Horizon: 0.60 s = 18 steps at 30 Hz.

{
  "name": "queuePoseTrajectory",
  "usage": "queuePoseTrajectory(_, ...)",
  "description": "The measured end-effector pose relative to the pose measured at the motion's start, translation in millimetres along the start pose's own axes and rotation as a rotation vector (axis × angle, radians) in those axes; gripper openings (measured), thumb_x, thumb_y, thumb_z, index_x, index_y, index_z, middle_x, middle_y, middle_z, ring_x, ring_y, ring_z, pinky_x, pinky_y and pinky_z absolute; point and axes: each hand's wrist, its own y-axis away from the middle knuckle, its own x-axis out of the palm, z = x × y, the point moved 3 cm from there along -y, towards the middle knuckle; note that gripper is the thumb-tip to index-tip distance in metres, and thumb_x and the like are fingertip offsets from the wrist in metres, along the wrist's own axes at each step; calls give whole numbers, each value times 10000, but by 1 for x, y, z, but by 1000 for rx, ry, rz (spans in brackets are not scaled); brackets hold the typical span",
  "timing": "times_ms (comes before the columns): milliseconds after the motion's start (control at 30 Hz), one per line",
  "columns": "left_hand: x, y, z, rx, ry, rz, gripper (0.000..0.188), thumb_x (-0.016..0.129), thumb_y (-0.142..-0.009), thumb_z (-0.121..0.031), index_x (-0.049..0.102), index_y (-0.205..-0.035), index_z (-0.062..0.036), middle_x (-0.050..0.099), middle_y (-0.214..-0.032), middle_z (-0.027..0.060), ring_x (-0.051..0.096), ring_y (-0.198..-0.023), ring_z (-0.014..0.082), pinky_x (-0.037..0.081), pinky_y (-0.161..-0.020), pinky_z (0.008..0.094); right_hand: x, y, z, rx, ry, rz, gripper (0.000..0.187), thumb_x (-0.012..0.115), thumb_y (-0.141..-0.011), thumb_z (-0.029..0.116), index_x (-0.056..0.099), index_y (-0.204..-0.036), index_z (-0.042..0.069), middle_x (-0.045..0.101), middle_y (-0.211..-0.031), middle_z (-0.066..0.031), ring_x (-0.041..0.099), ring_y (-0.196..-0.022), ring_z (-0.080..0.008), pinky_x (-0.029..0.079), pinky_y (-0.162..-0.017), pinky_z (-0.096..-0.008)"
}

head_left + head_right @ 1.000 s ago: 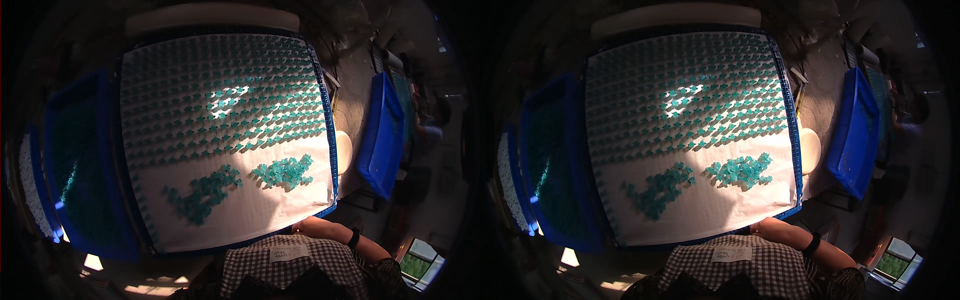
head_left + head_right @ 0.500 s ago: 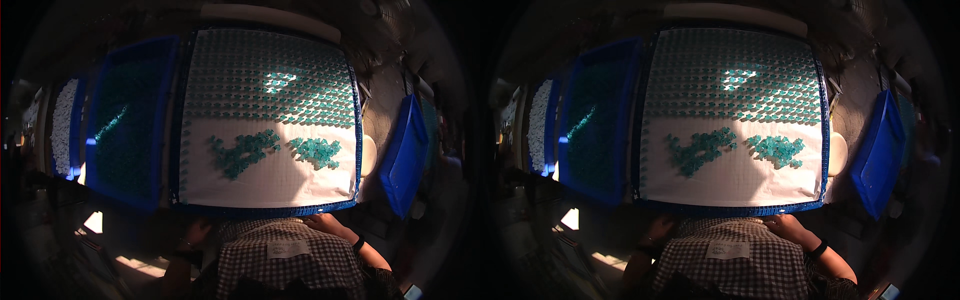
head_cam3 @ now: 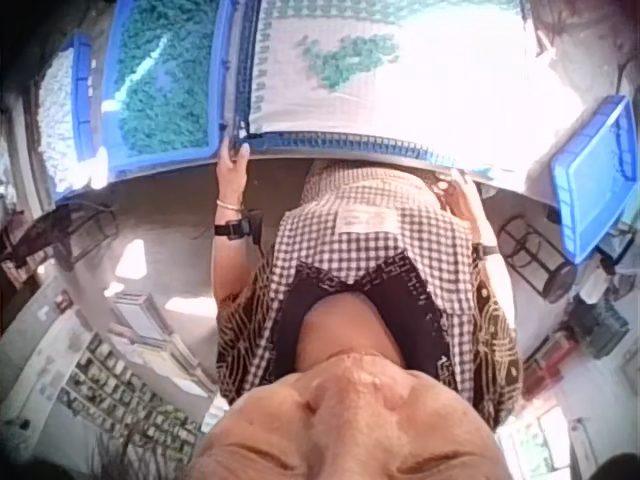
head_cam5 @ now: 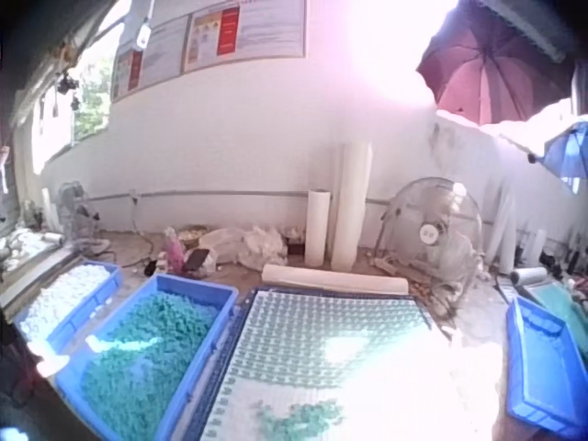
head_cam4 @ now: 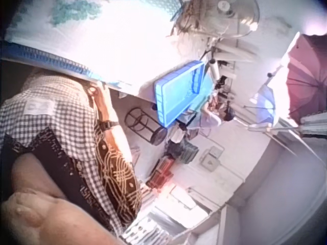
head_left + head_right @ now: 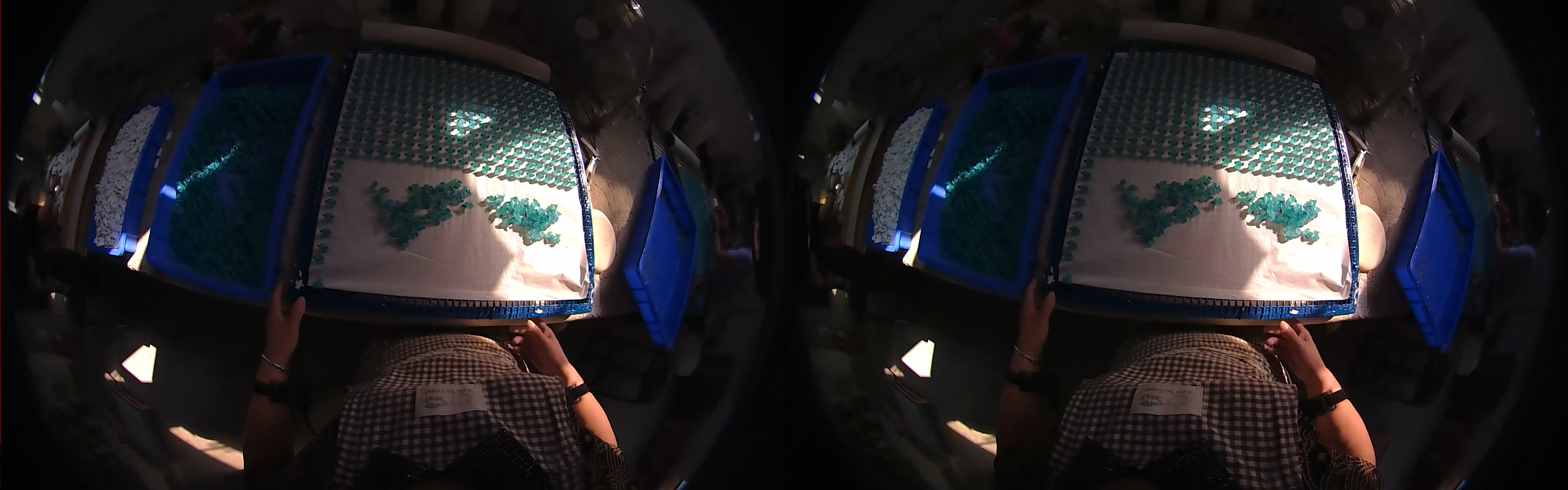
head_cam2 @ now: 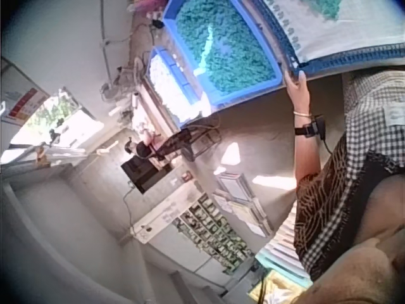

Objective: Sorting small blue plastic components and arranging them into a grid tray.

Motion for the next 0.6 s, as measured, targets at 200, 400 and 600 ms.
queuePoseTrajectory(200,11,-10,-14,39,41,85,494,618,-895,-314,487,-1240,15,594,-1118,113,553,-1029,207,420,-907,326,-27,-22,-10,-106,-283,-30,241,572,-935,312,559,-1046,98,625,-910,-35,593,-782,-140,489,-694,-288)
queuePoseTrajectory(400,8,18,14,-117,75,234,466,655,-865,-284,523,-1199,12,629,-1026,96,583,-949,159,452,-851,304,-45,-26,-12,-237,-217,-84,261,547,-949,320,605,-925,67,648,-826,-31,597,-696,-120,501,-627,-285)
queuePoseTrajectory(600,10,56,46,-370,234,279,514,618,-900,-237,428,-1304,17,626,-1055,100,589,-974,158,461,-865,293,-42,-23,-15,-44,441,75,358,491,-971,333,634,-1006,7,669,-898,-81,638,-778,-181,524,-695,-312)
